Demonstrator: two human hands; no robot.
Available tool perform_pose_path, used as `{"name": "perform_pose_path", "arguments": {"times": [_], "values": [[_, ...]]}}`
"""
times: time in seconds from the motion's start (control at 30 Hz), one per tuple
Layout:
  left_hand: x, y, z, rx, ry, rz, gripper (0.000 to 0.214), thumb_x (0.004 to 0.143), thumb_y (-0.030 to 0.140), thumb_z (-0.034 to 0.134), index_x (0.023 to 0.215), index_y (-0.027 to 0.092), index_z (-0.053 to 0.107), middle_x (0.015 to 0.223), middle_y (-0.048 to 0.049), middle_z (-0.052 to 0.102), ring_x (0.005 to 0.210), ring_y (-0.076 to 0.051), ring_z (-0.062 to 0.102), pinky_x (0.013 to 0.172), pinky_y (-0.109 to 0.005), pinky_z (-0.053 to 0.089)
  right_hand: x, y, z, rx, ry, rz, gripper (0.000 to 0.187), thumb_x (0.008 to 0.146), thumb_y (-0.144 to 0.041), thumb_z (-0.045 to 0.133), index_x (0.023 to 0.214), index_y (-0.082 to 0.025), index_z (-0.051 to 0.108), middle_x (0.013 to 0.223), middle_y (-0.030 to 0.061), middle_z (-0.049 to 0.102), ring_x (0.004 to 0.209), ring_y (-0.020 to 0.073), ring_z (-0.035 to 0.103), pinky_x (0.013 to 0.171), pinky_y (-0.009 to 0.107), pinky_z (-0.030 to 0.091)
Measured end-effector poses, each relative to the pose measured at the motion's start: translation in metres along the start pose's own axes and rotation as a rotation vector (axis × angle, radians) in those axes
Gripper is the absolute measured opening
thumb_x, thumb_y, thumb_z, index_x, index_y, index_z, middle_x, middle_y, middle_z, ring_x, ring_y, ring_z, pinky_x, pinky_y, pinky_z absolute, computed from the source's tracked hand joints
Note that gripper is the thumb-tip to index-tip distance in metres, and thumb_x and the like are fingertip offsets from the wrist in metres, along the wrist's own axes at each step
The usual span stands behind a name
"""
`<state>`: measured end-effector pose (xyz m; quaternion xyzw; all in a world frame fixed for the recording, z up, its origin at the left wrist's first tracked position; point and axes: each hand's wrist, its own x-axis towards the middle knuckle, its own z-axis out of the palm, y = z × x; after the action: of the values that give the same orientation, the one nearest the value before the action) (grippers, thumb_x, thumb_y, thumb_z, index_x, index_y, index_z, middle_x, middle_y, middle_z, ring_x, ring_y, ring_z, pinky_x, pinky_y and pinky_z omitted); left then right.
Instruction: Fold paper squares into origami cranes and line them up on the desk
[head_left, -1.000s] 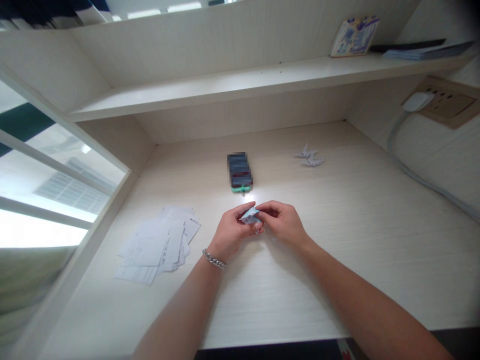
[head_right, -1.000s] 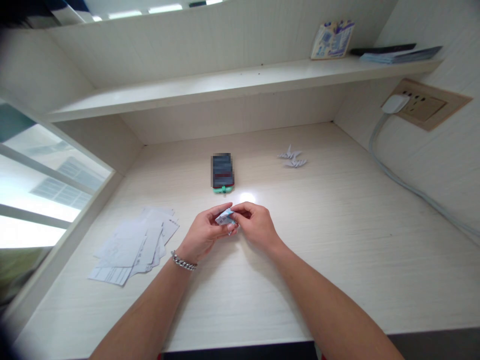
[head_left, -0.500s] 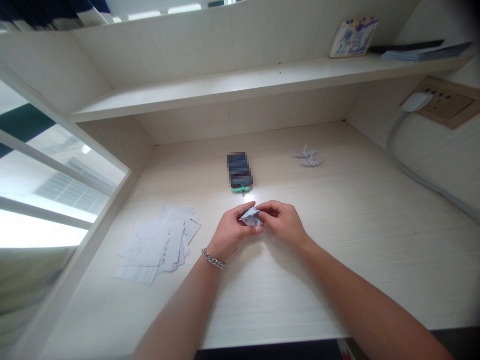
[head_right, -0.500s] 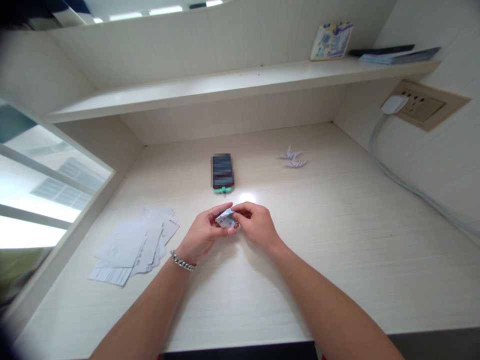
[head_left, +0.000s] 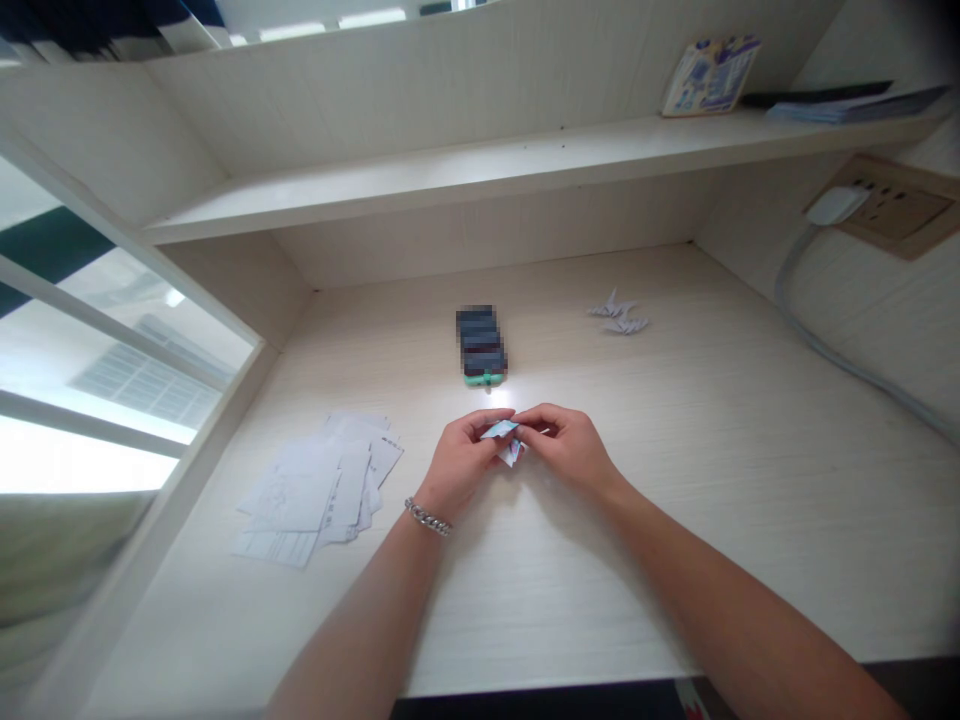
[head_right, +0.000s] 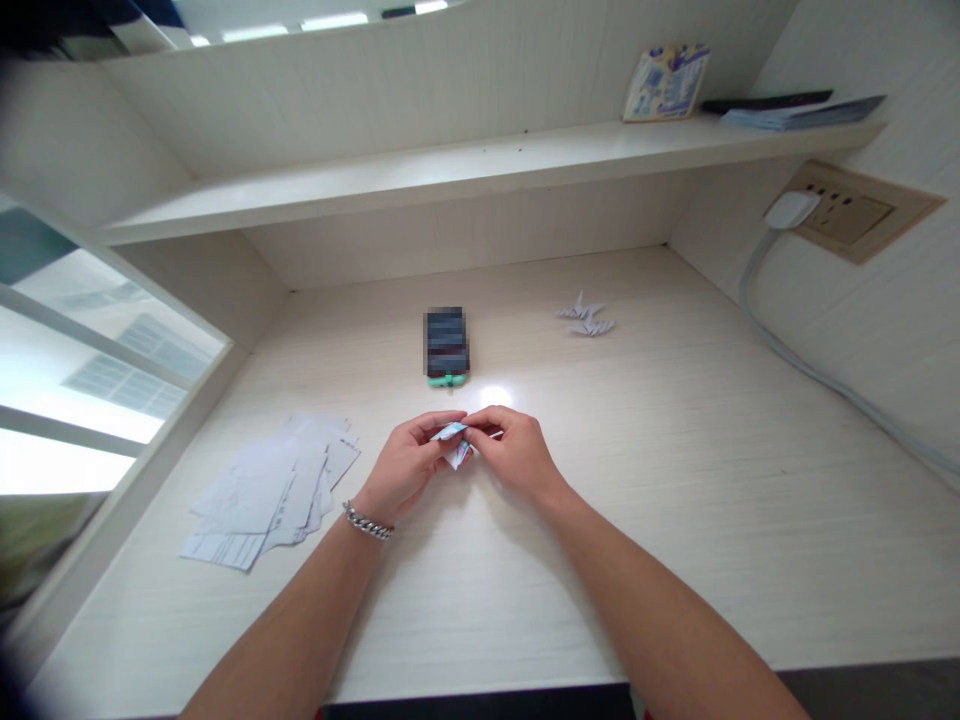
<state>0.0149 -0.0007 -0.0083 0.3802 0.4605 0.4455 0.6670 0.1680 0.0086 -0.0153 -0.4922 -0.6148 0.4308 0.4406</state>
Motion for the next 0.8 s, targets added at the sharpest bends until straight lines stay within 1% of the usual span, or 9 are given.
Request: {"name": "perform_pose_path", "arguments": {"times": [0.17, 0.3, 0.4, 0.53, 0.67, 0.8], "values": [[0.0, -0.0002, -0.0014, 0.016, -0.004, 0.04, 0.035, 0.068, 0.021, 0.07, 0.101, 0.013, 0.065, 0.088, -0.0095, 0.067, 0.078, -0.018, 0.063, 0.071, -0.032, 0.051, 0.0009, 0.0044, -0.0022, 0.016, -0.032, -0.021, 0.016, 0.075, -0.021, 0.061, 0.087, -0.021, 0.072, 0.088, 0.0047, 0.071, 0.08, 0.019, 0.065, 0.073, 0.031, 0.05], [-0.0009, 0.0007, -0.0017, 0.036, -0.005, 0.071, 0.029, 0.067, 0.02, 0.07, 0.095, 0.013, 0.065, 0.085, -0.0085, 0.067, 0.075, -0.018, 0.064, 0.07, -0.032, 0.052, 0.0008, 0.0064, -0.0031, -0.024, -0.009, -0.059, 0.014, 0.074, -0.026, 0.065, 0.084, -0.022, 0.073, 0.085, 0.0047, 0.07, 0.08, 0.0192, 0.064, 0.071, 0.03, 0.05], [-0.0013, 0.0018, -0.0022, 0.042, -0.014, 0.086, 0.028, 0.067, 0.02, 0.07, 0.093, 0.013, 0.065, 0.083, -0.0076, 0.067, 0.072, -0.017, 0.063, 0.069, -0.031, 0.052, 0.0012, 0.0055, -0.0034, -0.019, 0.007, -0.047, 0.014, 0.074, -0.029, 0.066, 0.084, -0.022, 0.073, 0.084, 0.0045, 0.07, 0.079, 0.0191, 0.064, 0.07, 0.03, 0.05], [-0.0016, 0.0044, -0.0037, -0.035, -0.013, 0.047, 0.03, 0.067, 0.02, 0.07, 0.095, 0.012, 0.066, 0.083, -0.008, 0.068, 0.071, -0.016, 0.063, 0.072, -0.034, 0.052, 0.0029, 0.0049, -0.0042, 0.027, -0.011, -0.006, 0.016, 0.074, -0.027, 0.064, 0.086, -0.021, 0.073, 0.087, 0.0052, 0.071, 0.081, 0.0197, 0.065, 0.072, 0.031, 0.05], [-0.0015, 0.0061, -0.0045, -0.12, -0.007, 0.011, 0.03, 0.066, 0.02, 0.072, 0.094, 0.011, 0.066, 0.089, -0.0094, 0.068, 0.076, -0.016, 0.063, 0.079, -0.037, 0.052, 0.0038, 0.0052, -0.0051, 0.059, -0.016, 0.027, 0.019, 0.075, -0.029, 0.063, 0.089, -0.019, 0.072, 0.088, 0.0068, 0.071, 0.08, 0.0201, 0.065, 0.069, 0.031, 0.051], [-0.0011, 0.0054, -0.0035, -0.117, 0.0, -0.005, 0.03, 0.066, 0.019, 0.072, 0.095, 0.01, 0.066, 0.085, -0.0094, 0.068, 0.073, -0.016, 0.063, 0.076, -0.036, 0.051, 0.0022, 0.0042, -0.0058, 0.002, -0.027, -0.009, 0.018, 0.076, -0.028, 0.063, 0.089, -0.021, 0.072, 0.091, 0.006, 0.07, 0.083, 0.0197, 0.064, 0.071, 0.03, 0.051]]}}
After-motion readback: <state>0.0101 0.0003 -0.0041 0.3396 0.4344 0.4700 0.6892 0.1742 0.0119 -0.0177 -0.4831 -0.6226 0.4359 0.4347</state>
